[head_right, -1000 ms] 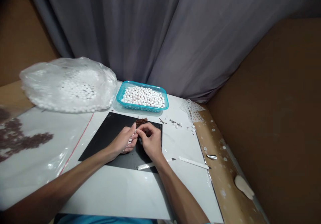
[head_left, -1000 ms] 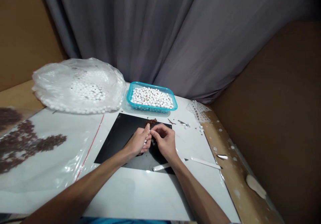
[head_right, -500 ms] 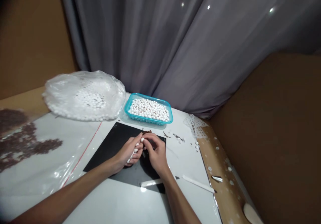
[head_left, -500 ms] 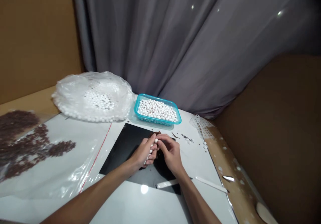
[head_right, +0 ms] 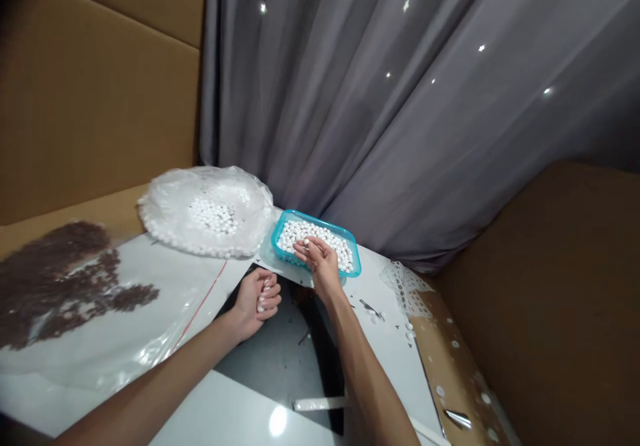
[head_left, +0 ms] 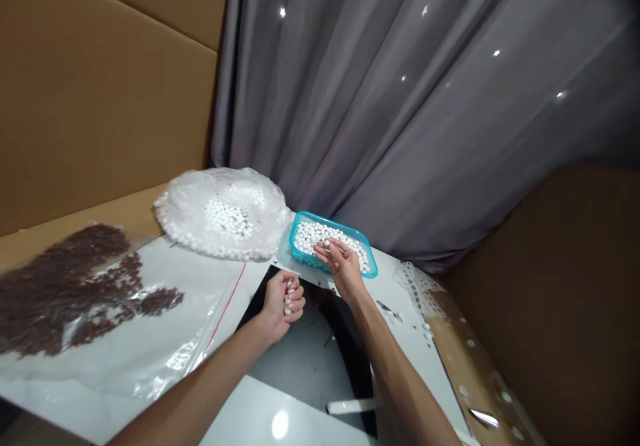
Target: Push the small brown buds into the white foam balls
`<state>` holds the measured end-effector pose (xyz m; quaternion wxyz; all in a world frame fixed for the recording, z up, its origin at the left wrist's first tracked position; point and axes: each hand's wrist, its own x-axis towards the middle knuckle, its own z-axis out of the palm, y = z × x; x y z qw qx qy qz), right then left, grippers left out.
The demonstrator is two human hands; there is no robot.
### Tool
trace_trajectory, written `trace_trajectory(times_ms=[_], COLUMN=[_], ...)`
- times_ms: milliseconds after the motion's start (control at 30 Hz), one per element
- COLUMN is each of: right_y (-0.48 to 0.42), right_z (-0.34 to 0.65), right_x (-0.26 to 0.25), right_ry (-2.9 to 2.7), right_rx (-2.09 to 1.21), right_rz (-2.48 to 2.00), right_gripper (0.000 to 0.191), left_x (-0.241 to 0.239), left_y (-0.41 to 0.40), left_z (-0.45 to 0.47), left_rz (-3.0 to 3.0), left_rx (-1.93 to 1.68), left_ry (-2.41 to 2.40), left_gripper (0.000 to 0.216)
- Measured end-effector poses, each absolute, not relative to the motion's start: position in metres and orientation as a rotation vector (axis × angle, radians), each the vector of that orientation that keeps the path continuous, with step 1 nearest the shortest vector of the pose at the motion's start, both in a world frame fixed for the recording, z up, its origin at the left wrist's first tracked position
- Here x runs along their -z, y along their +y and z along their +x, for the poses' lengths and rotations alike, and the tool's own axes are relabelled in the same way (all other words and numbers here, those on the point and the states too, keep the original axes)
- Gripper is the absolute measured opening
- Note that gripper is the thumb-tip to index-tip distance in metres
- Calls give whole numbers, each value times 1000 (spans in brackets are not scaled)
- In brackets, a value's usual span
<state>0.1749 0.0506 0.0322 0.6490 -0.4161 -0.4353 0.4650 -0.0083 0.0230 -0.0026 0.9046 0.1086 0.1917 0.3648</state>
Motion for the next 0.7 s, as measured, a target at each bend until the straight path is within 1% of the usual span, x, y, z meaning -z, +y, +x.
trace_trajectory(times_ms=[200, 333, 467, 567, 700], right_y=[57, 60, 62, 61, 64], right_z=[180, 191, 195, 195, 195], right_x=[-33, -43, -48, -43, -30], right_ry=[-967, -991, -1059, -1099, -1124], right_rx=[-1047, -941, -853, -819, -690], right_rz=[-924, -926, -931, -930, -973], right_gripper=[40, 33, 34, 33, 31], left_x=[1, 1, 3, 7, 14], left_y=[19, 16, 17, 21, 26], left_z=[-6, -6, -7, -8, -7], left_rz=[234, 273, 315, 318, 301], left_rx=[-784, -783, -808, -820, -816], left_ry=[394, 331, 309, 327, 352], left_gripper=[33, 31, 31, 32, 32])
